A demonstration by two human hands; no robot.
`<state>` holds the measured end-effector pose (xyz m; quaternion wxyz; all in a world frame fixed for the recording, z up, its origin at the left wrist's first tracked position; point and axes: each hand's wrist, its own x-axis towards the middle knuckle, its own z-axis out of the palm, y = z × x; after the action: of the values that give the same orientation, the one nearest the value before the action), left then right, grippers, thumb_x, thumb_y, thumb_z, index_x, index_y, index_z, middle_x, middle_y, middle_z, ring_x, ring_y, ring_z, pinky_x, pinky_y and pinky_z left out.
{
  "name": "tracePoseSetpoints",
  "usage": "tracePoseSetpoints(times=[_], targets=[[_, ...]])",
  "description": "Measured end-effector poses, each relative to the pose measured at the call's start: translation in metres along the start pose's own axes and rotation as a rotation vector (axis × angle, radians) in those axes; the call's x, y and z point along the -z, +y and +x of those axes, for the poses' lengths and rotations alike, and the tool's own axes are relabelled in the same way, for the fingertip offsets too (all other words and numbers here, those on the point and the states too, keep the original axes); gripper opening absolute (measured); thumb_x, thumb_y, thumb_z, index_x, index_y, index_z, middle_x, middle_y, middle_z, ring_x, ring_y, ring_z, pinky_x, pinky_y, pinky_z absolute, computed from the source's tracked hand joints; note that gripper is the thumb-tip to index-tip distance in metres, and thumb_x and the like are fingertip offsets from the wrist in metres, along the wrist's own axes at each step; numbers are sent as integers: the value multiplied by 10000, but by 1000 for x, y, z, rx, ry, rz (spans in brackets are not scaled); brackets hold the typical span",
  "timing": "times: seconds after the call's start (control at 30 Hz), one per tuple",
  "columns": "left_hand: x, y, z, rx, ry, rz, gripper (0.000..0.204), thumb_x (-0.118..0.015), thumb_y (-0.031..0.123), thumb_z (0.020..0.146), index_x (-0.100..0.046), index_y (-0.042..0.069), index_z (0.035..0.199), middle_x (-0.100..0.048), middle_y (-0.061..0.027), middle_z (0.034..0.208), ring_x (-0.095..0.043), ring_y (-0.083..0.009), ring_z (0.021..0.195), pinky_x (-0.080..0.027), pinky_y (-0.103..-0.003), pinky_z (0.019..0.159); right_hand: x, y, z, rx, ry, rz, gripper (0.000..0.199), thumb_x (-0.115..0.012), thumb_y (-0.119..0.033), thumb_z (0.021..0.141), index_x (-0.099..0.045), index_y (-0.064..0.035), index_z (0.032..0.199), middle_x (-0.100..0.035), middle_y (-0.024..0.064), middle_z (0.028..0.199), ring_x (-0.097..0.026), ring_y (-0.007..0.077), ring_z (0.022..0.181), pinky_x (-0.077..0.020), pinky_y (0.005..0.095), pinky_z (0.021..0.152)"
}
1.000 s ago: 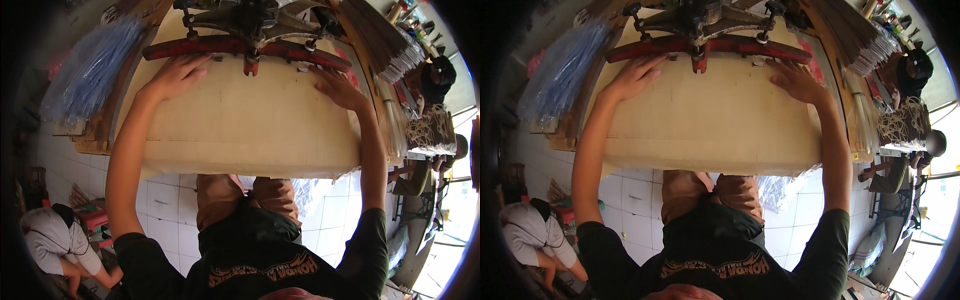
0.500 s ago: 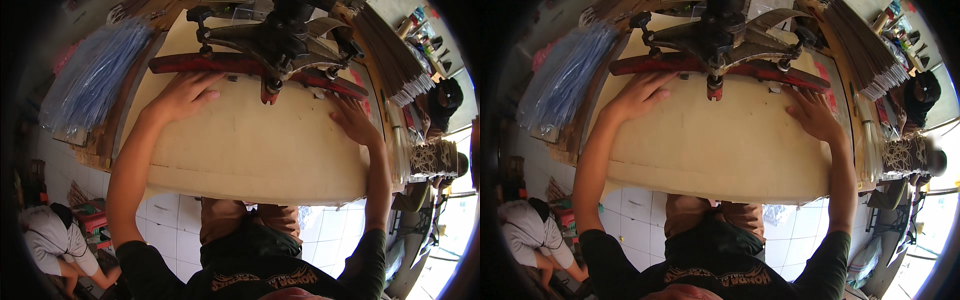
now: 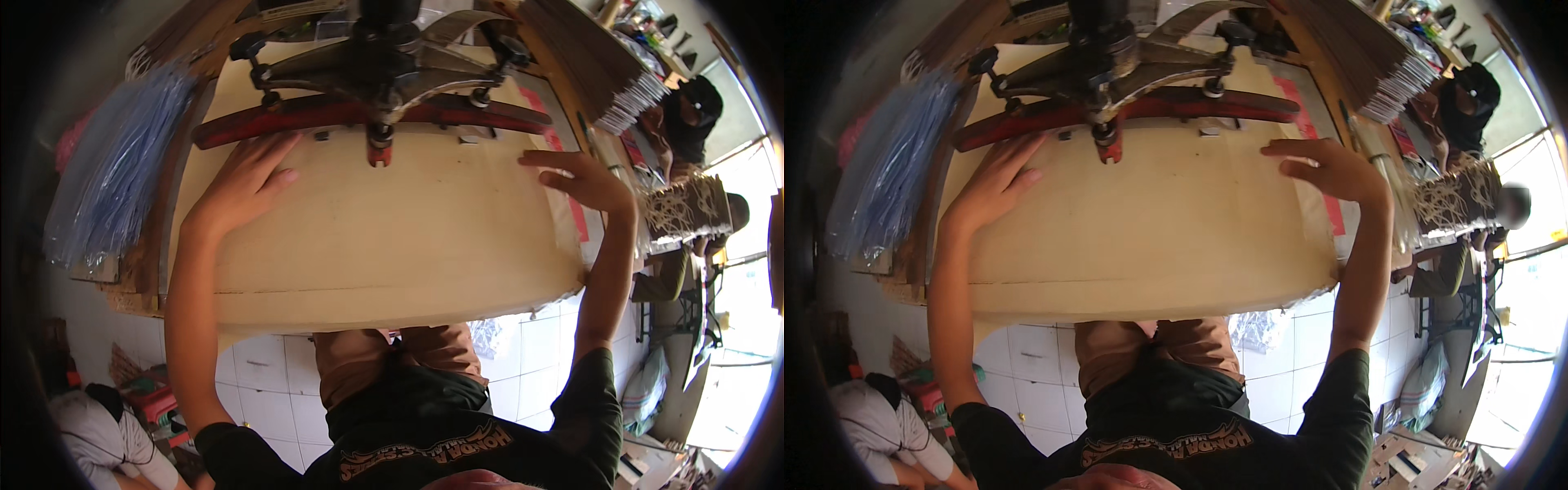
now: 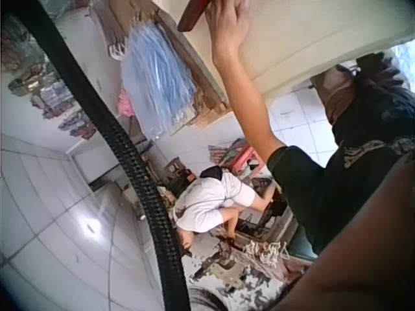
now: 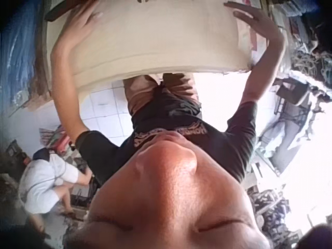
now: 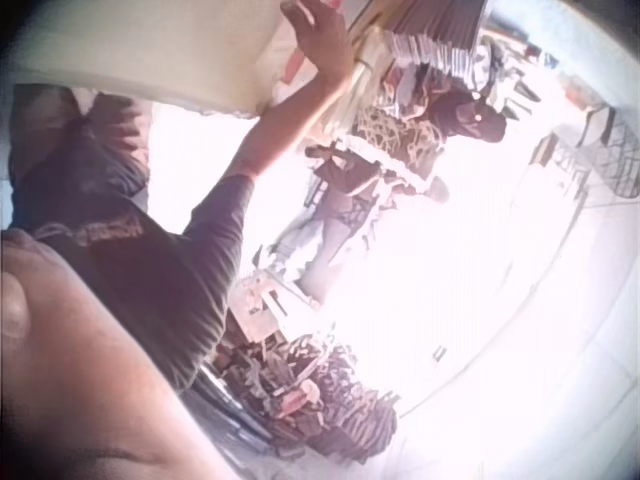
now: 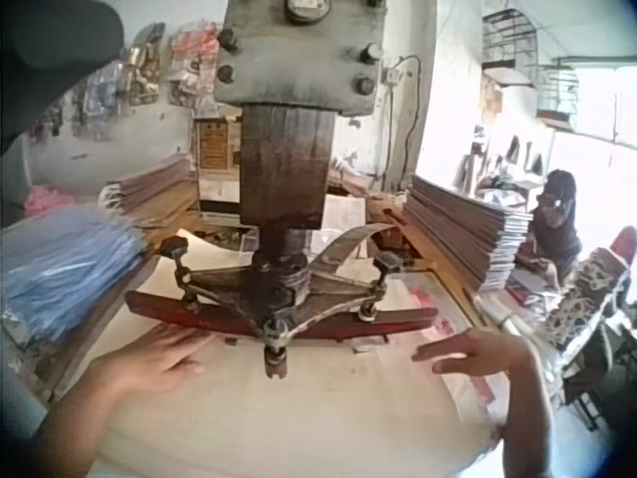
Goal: The person positions a clear plastic sheet and a white handle under the arm of a heat sealing machine, presses down to fuse them together, and removes the finished plastic bag.
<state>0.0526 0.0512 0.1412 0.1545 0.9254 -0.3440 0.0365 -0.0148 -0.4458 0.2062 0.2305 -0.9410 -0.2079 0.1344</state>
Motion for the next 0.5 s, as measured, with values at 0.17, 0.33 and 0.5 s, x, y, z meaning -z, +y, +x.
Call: tracePoseSetpoints(times=[0.17, 0.33, 0.5], targets=[[0, 9, -8, 66, -49, 35, 535, -546, 252, 991, -412, 83, 1480, -345, -137, 1567, -298, -337, 1447, -249, -410, 1188, 30, 74, -73, -319, 458, -126, 353, -692, -174, 903, -667, -128, 1253, -720, 111, 1116, -678, 202, 1022, -517, 349, 898], [3, 10, -12, 71, -59, 28, 528, -534, 261, 998, -414, 87, 1482, -323, -138, 1580, -288, -337, 1454, -243, -409, 1190, 25, 117, -124, -914, 568, -662, 374, -766, -318, 763, -728, -126, 1081, -723, 148, 1031, -690, 345, 972, -540, 450, 827], [5, 12, -20, 114, -69, 39, 522, -522, 285, 1003, -423, 85, 1476, -330, -142, 1576, -305, -329, 1449, -249, -406, 1186, 11, 126, -126, -870, 631, -545, 208, -745, -256, 756, -768, -98, 889, -730, 156, 879, -709, 343, 880, -557, 451, 771]])
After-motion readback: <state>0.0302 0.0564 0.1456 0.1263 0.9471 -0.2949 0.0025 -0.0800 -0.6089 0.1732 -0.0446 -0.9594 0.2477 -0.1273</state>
